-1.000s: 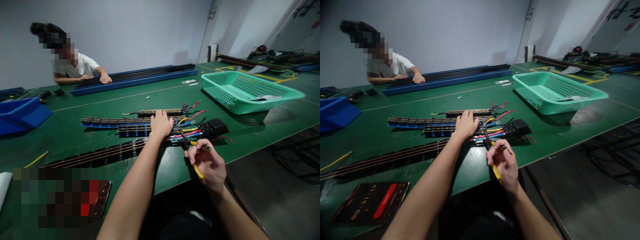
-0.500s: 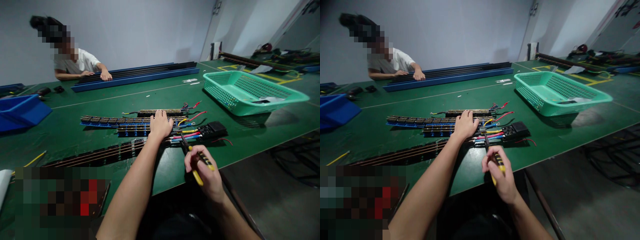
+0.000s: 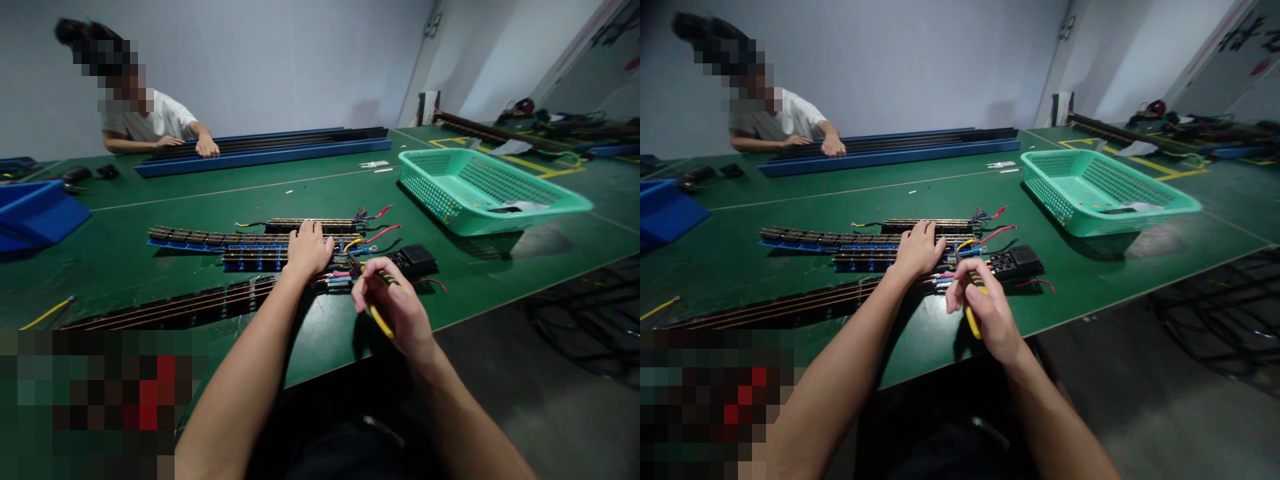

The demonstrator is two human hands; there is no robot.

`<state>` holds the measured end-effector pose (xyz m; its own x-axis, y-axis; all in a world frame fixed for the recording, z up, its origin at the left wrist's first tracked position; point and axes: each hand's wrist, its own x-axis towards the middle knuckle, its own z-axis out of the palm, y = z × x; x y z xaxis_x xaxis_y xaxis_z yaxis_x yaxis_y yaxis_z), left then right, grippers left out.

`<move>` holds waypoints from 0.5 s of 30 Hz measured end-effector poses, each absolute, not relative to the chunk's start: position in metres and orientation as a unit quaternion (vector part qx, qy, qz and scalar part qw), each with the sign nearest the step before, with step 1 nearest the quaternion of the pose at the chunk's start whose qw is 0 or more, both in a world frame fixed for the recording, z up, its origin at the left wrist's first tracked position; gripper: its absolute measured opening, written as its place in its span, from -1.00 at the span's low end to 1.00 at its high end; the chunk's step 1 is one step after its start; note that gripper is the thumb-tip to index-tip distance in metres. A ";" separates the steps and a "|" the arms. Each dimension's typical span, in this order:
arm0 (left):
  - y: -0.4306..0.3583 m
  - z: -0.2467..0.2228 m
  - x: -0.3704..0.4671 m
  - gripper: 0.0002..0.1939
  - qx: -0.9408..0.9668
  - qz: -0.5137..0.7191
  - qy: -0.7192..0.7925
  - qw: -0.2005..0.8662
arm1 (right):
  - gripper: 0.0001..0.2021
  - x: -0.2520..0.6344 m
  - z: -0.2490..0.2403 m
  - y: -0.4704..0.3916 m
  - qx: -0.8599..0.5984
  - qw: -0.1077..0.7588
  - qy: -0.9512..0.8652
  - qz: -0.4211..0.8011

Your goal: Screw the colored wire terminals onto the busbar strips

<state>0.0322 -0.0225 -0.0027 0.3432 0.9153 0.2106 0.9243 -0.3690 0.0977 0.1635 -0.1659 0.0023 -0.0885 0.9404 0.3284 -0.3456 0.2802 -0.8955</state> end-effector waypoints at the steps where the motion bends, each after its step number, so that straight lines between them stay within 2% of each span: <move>1: -0.022 -0.003 0.032 -0.49 -0.819 -0.115 -0.561 0.019 | -0.71 0.164 -0.001 -0.161 -0.286 0.610 -0.513 0.531; 6: -0.022 -0.004 0.032 -0.48 -0.819 -0.112 -0.562 0.024 | -0.73 0.165 -0.013 -0.152 -0.304 0.599 -0.508 0.539; 10: -0.023 -0.005 0.031 -0.49 -0.819 -0.115 -0.562 0.028 | -0.78 0.167 -0.011 -0.154 -0.343 0.544 -0.562 0.520; 13: -0.023 -0.006 0.030 -0.49 -0.820 -0.122 -0.559 0.028 | -0.86 0.168 -0.001 -0.156 -0.386 0.474 -0.663 0.432; 15: -0.024 -0.005 0.030 -0.49 -0.821 -0.125 -0.557 0.027 | -0.91 0.165 0.006 -0.156 -0.416 0.392 -0.745 0.344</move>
